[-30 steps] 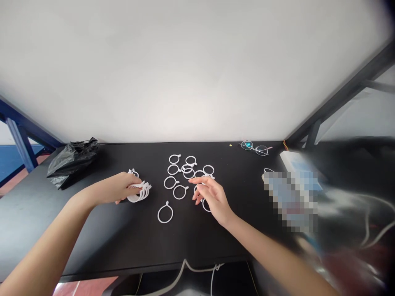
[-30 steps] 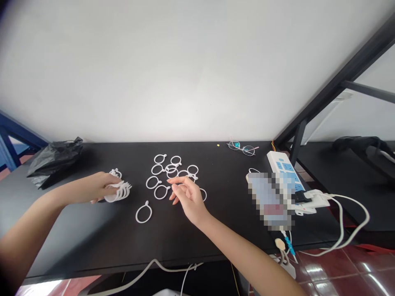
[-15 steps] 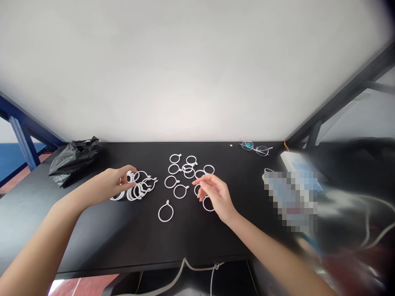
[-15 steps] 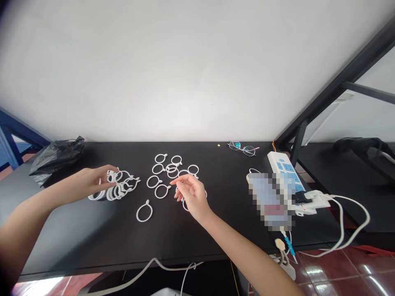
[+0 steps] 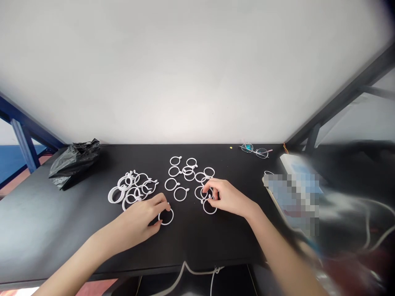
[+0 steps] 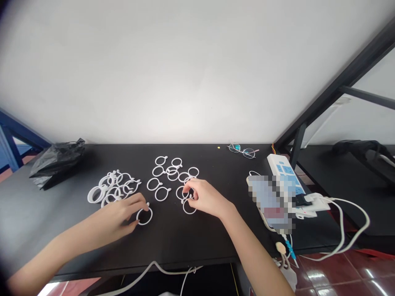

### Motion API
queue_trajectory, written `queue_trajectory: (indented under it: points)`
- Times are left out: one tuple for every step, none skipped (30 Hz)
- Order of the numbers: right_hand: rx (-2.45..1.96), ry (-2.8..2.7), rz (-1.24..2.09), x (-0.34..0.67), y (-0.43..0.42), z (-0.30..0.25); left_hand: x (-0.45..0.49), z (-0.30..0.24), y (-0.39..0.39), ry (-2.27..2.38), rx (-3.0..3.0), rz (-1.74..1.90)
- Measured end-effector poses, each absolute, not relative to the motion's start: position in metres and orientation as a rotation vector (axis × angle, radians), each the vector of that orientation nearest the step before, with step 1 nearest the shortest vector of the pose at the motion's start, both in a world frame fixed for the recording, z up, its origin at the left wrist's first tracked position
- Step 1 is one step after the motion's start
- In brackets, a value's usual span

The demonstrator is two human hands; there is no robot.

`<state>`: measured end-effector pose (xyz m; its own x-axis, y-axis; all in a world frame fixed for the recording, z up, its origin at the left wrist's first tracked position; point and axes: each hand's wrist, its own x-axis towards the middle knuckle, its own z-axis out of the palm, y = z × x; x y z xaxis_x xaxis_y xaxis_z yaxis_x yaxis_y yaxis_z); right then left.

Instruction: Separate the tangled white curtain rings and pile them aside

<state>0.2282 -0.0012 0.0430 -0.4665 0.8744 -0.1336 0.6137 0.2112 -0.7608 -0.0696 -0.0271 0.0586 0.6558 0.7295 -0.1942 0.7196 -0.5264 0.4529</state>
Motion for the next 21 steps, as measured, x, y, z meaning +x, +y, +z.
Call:
queue_trajectory:
  points:
    - [-1.402, -2.212, 1.089, 0.228, -0.002, 0.043, -0.065, 0.055, -0.027, 1.143, 2.408, 0.007]
    - [-1.408, -2.255, 1.044, 0.228, -0.002, 0.043, -0.061, 0.052, -0.027, 1.156, 2.438, -0.023]
    - [-1.41, -2.296, 0.995, 0.226, -0.003, 0.042, -0.058, 0.05, -0.025, 1.166, 2.463, -0.059]
    - [-1.406, -2.335, 0.949, 0.223, -0.004, 0.042, -0.056, 0.048, -0.023, 1.17, 2.484, -0.096]
    - [-1.398, -2.368, 0.908, 0.221, -0.005, 0.041, -0.054, 0.047, -0.021, 1.172, 2.504, -0.129]
    - [-1.389, -2.398, 0.871, 0.218, -0.005, 0.04, -0.052, 0.046, -0.019, 1.184, 2.524, -0.153]
    - [-1.385, -2.418, 0.834, 0.216, -0.006, 0.039, -0.05, 0.046, -0.017, 1.209, 2.541, -0.168]
    - [-1.379, -2.432, 0.804, 0.215, -0.006, 0.038, -0.048, 0.045, -0.016, 1.25, 2.553, -0.175]
    - [-1.372, -2.439, 0.783, 0.213, -0.006, 0.037, -0.046, 0.044, -0.014, 1.302, 2.556, -0.176]
    - [-1.363, -2.439, 0.769, 0.213, -0.006, 0.036, -0.044, 0.044, -0.013, 1.36, 2.545, -0.173]
    - [-1.352, -2.432, 0.765, 0.212, -0.006, 0.034, -0.043, 0.043, -0.012, 1.414, 2.519, -0.174]
    - [-1.341, -2.414, 0.773, 0.212, -0.006, 0.033, -0.042, 0.043, -0.011, 1.455, 2.484, -0.183]
    - [-1.328, -2.382, 0.798, 0.212, -0.006, 0.033, -0.041, 0.043, -0.01, 1.48, 2.447, -0.201]
    - [-1.313, -2.331, 0.84, 0.213, -0.006, 0.032, -0.041, 0.045, -0.008, 1.486, 2.418, -0.217]
    - [-1.298, -2.261, 0.895, 0.213, -0.005, 0.032, -0.041, 0.047, -0.006, 1.474, 2.397, -0.216]
    - [-1.287, -2.175, 0.957, 0.213, -0.005, 0.033, -0.041, 0.05, -0.004, 1.449, 2.381, -0.182]
    - [-1.28, -2.075, 1.023, 0.214, -0.004, 0.033, -0.041, 0.053, -0.002, 1.415, 2.364, -0.109]
    - [-1.277, -1.966, 1.089, 0.214, -0.003, 0.034, -0.041, 0.055, 0.001, 1.376, 2.341, -0.007]
    - [-1.27, -1.854, 1.157, 0.215, -0.002, 0.035, -0.04, 0.058, 0.004, 1.332, 2.313, 0.103]
    - [-1.253, -1.742, 1.224, 0.216, -0.001, 0.036, -0.039, 0.059, 0.008, 1.288, 2.29, 0.192]
    - [-1.226, -1.635, 1.287, 0.216, 0.001, 0.036, -0.038, 0.06, 0.012, 1.242, 2.284, 0.247]
